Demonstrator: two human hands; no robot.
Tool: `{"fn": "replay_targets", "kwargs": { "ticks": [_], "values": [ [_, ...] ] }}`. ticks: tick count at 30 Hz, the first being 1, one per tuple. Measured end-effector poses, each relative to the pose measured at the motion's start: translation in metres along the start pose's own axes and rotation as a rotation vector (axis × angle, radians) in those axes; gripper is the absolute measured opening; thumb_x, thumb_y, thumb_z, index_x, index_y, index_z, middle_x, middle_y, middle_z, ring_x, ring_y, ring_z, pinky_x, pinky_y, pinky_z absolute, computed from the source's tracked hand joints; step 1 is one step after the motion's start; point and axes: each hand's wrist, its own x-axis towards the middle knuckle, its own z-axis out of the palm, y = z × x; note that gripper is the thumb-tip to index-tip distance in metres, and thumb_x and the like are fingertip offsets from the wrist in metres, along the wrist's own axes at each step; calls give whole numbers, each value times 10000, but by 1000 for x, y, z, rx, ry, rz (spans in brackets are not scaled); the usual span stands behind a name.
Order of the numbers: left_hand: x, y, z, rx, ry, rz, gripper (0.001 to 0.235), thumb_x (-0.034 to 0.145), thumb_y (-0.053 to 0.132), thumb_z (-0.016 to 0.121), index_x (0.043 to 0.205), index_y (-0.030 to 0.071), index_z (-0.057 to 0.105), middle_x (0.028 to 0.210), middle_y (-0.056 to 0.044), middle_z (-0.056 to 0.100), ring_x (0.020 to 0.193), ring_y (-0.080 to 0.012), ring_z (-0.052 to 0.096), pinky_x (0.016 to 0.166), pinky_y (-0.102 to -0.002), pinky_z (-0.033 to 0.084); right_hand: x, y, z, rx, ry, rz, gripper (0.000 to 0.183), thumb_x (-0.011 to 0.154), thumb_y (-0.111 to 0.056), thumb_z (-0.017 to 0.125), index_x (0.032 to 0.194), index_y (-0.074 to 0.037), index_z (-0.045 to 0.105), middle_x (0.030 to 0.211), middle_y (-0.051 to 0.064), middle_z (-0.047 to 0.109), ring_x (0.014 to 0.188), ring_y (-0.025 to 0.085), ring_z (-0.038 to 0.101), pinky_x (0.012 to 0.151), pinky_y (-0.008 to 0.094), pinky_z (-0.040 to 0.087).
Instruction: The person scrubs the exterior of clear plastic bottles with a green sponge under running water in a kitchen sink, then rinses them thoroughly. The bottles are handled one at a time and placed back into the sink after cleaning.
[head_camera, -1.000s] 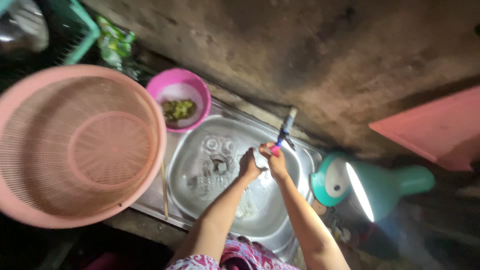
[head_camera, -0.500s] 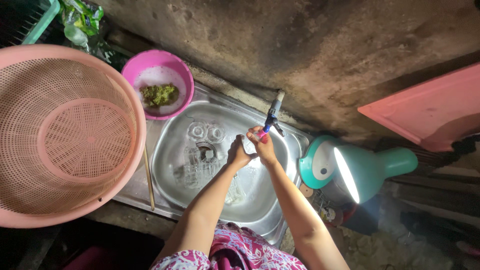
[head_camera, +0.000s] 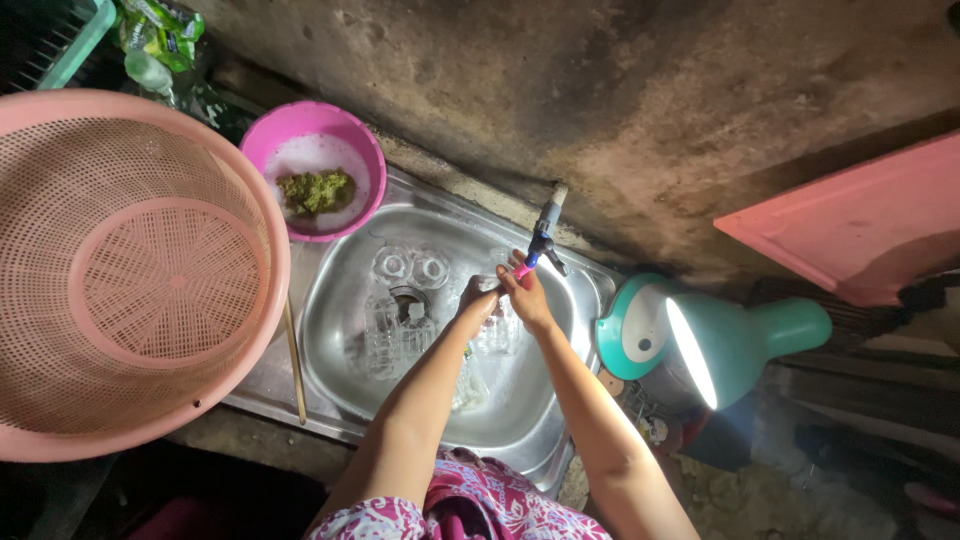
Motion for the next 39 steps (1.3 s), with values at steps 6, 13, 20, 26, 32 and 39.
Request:
{"fn": "replay_targets", "kwargs": {
  "ticks": [6,13,20,26,32,39],
  "values": [
    [24,-11,6,-193,27,-14,852,835,615,792,1295,-63,558,974,-179,654,698,-227,636,549,-404,563,-13,-15,-9,-33,-38,146,762,926,-382,718,1542,-113,359,1477,119,532,1308,228,560,1003,387,513],
    [60,-6,15,-410,344,-22,1311,768,769,751,1523,-135,176,1521,-334,426,1349,-379,557,1022,-416,539,-45,-61,-21,-140,-43,293,692,806,-352,804,1399,-142,516,1376,94,603,1212,257,630,821,466,607],
    [63,16,5,-343,423,45,1256,781,737,674,1623,58,35,1667,-263,181,1489,-404,342,1176,-495,342,-29,-37,15,355,43,269,619,880,-240,772,1407,-134,465,1324,130,536,1213,318,568,859,574,636],
    [50,32,-12,-248,414,189,1212,840,661,674,1624,111,-69,1689,-234,86,1510,-402,265,1179,-496,327,1,-31,35,445,46,268,592,894,-246,729,1409,-188,441,1346,54,535,1154,303,589,839,545,603],
    [44,29,3,-239,383,145,1228,812,615,715,1635,105,-40,1665,-251,175,1475,-400,348,1135,-502,397,-13,-40,29,390,61,162,513,912,-186,728,1352,-139,466,1211,77,621,1088,235,650,766,496,634],
    [43,4,12,-353,193,-36,858,836,609,780,1295,-76,544,1093,-226,643,881,-322,667,710,-434,591,-111,-48,-9,-4,155,300,698,822,-163,781,1432,-131,444,1219,96,679,1019,239,714,733,385,620]
  ]
}}
